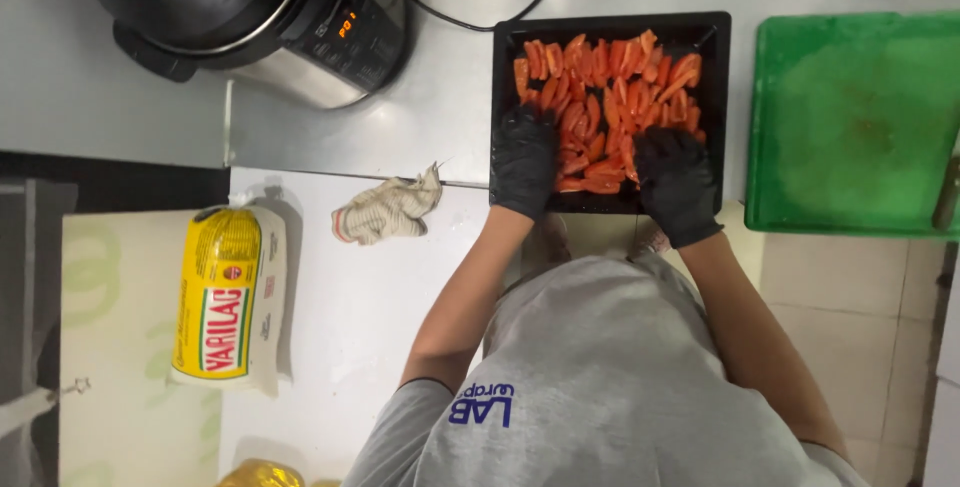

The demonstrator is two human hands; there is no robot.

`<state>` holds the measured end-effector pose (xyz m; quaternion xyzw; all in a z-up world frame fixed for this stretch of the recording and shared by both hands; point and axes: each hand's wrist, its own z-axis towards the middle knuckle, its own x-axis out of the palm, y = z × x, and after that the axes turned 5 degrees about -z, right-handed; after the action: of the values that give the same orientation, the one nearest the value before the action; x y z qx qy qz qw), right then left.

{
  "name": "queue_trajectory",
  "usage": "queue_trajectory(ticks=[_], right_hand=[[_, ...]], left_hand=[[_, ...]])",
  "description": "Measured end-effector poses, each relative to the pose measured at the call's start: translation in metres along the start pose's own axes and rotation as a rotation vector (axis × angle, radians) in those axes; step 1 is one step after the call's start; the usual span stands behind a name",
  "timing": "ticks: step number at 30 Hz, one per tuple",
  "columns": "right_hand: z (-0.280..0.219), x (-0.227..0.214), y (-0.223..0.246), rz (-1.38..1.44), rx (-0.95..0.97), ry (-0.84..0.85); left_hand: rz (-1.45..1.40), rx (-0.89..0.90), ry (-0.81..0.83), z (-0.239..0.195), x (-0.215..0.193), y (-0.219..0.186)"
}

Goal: Cutting tomatoes on a green cutting board and placing them in a tray.

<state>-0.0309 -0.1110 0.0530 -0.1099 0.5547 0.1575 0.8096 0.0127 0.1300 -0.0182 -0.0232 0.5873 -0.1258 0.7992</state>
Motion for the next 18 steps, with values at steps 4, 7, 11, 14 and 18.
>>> queue_trajectory(ticks=[4,7,11,14,18], right_hand=[[-0.012,0.019,-0.005,0.073,0.115,0.141],[-0.019,0.015,-0.003,0.068,0.094,0.096],[-0.027,0.014,-0.007,-0.013,0.034,0.124],[-0.03,0.012,-0.019,-0.018,-0.024,0.117],[-0.025,-0.051,-0.052,0.125,-0.029,0.041]], left_hand=[[-0.599,-0.364,0.181,0.005,-0.043,-0.011],[-0.6,-0.33,-0.004,-0.004,-0.062,-0.018],[-0.302,0.088,0.066,-0.01,-0.051,-0.02],[-0.23,0.059,0.185,-0.011,-0.046,-0.03],[-0.241,0.101,-0.068,-0.006,-0.074,-0.064]])
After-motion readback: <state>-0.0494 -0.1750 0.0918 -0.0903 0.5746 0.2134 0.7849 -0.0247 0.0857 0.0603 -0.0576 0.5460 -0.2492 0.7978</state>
